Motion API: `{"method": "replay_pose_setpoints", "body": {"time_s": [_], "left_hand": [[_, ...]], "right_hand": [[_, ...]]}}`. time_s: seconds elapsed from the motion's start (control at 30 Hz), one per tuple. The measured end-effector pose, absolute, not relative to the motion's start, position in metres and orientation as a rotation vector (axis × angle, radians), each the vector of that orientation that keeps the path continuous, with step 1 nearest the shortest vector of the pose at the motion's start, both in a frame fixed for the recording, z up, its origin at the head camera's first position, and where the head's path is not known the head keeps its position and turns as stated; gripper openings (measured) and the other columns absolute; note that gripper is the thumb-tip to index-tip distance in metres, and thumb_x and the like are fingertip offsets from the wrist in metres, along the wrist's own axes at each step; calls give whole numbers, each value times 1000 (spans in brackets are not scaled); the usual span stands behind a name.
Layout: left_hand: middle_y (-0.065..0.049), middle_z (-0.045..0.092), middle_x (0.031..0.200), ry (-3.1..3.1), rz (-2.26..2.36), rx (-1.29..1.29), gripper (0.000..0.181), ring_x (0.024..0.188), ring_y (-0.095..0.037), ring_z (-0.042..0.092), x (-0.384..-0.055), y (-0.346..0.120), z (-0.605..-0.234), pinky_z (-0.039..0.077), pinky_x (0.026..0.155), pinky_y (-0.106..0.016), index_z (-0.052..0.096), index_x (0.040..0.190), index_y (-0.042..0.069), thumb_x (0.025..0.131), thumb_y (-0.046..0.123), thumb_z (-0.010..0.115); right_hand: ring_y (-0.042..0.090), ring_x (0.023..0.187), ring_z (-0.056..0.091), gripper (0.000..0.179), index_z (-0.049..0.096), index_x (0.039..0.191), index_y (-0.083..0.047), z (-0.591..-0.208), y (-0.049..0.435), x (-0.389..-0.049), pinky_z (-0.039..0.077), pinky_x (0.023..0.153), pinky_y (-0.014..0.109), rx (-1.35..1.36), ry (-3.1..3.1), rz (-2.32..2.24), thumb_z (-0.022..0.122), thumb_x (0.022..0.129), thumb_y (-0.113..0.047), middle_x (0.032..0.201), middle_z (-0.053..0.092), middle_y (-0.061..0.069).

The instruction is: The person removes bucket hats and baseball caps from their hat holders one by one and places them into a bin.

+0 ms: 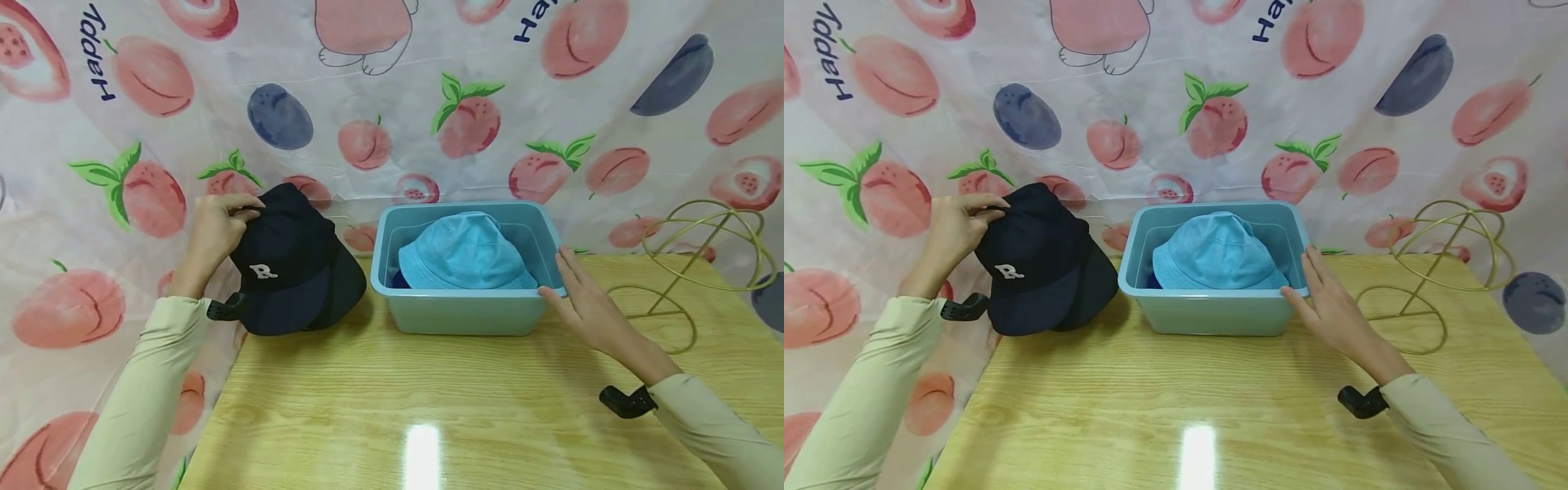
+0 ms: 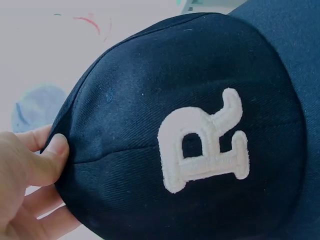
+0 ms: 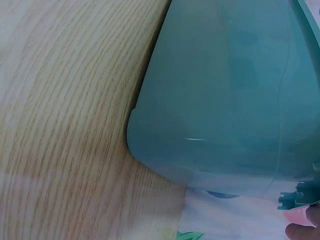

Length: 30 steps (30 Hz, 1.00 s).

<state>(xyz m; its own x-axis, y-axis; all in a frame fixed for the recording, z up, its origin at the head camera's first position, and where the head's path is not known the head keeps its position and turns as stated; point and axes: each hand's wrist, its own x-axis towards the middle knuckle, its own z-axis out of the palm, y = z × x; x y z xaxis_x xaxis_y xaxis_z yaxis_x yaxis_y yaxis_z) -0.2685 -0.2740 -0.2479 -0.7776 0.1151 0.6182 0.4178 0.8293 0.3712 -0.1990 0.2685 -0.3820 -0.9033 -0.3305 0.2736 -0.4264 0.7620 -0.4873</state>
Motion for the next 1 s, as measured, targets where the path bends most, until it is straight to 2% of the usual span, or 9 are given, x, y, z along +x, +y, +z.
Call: {"method": "replay_pose_setpoints", "body": {"time_s": [0.13,0.33,0.5,0.67,0.83,1.0], "left_hand": [[-15,71,85,-2419,-652,-363,12,77,-19,62,-267,-275,-240,36,64,-4,75,81,1,82,-7,67],[-13,70,86,-2412,-682,-408,16,75,3,56,-267,-275,-226,39,67,-4,75,83,0,82,-11,63],[-13,70,89,-2394,-690,-434,12,82,3,57,-267,-273,-217,40,73,-4,75,82,1,82,-8,67],[-14,71,89,-2369,-680,-440,10,81,17,50,-265,-275,-215,40,74,-3,75,81,1,82,-6,68],[-13,71,87,-2320,-640,-443,8,77,22,48,-262,-273,-209,39,72,-3,75,80,2,83,-3,69],[-13,72,90,-2305,-628,-450,10,82,24,49,-263,-270,-203,39,79,-4,76,82,1,84,-2,67]], "right_hand": [[35,142,8,71,13,149,5,-382,268,-200,20,103,64,592,-2802,831,48,99,-31,157,4,17],[37,142,9,70,14,149,5,-382,268,-200,20,103,64,608,-2782,833,48,99,-31,156,5,18],[38,141,10,70,14,149,5,-382,269,-199,18,104,64,637,-2749,837,48,100,-31,156,8,20],[37,142,10,70,15,149,4,-383,269,-199,18,105,62,635,-2746,843,49,99,-30,156,7,19],[37,142,9,70,14,149,4,-384,269,-199,18,104,63,637,-2748,845,49,99,-31,157,5,17],[37,142,9,70,14,149,4,-384,270,-199,18,104,63,633,-2745,851,48,100,-31,156,7,19]]}}
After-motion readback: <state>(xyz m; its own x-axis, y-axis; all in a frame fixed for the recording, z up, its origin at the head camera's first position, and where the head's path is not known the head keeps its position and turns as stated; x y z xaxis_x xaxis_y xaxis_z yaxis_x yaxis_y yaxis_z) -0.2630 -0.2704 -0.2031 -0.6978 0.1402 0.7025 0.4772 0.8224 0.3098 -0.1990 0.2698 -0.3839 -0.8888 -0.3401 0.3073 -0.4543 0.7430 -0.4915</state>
